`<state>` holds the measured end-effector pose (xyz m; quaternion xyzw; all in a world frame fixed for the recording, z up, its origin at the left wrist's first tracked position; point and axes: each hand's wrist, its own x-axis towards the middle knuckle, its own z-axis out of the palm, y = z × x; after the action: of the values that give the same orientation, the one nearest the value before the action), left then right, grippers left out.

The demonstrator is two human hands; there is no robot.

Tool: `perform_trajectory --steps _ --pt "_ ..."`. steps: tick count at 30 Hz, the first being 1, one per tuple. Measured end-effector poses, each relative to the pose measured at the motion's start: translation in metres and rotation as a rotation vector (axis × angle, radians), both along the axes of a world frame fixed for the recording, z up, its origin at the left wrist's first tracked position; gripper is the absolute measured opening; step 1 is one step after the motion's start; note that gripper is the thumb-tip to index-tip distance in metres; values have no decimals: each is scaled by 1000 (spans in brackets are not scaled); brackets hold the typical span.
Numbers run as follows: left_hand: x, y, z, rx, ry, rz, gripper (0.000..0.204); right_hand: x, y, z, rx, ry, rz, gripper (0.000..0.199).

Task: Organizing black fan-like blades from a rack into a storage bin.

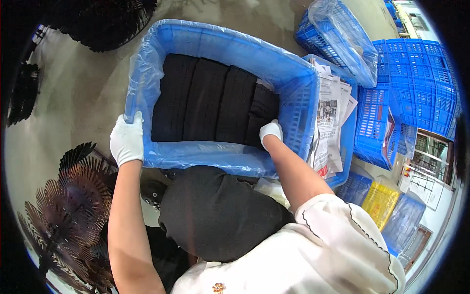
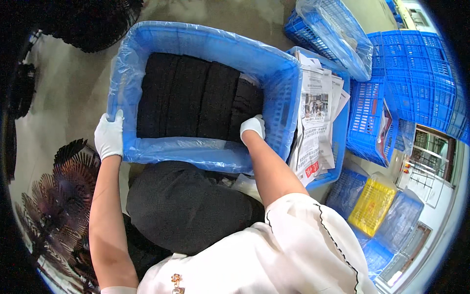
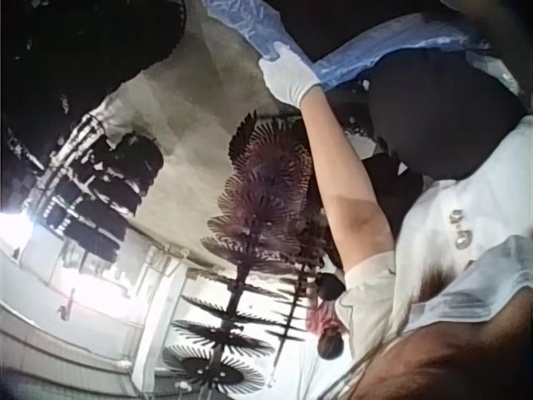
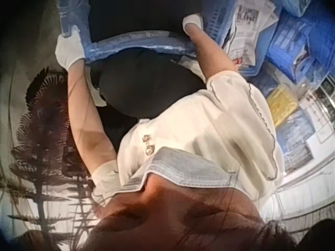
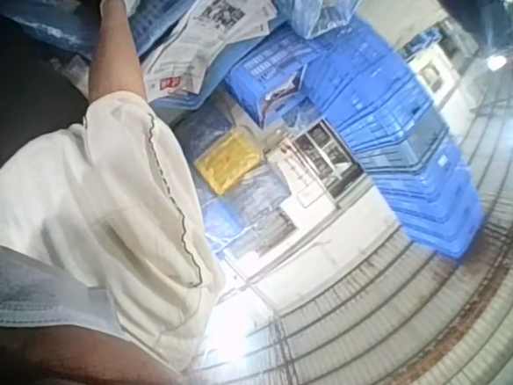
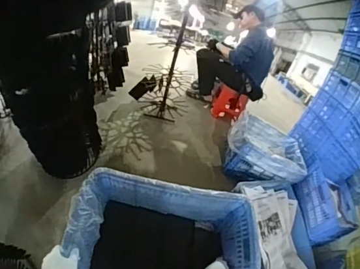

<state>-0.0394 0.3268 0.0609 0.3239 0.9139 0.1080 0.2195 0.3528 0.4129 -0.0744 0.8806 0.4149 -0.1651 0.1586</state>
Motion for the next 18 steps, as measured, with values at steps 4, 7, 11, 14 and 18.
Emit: perform_trajectory --steps 4,7,11,14,18 --pt "2 1 4 30 -47 19 44 39 -12 -18 -41 295 -204 38" --pt "0 -2 0 44 -18 8 44 57 -19 -37 -72 527 -358 45" --pt "-2 -2 -5 55 6 -8 44 89 -23 -61 -105 834 -564 55" --pt "-3 -3 -5 40 9 -8 44 112 -25 -80 -132 1070 -714 63" --pt "0 1 -2 41 -9 -7 45 140 -22 -104 -156 1384 -917 74"
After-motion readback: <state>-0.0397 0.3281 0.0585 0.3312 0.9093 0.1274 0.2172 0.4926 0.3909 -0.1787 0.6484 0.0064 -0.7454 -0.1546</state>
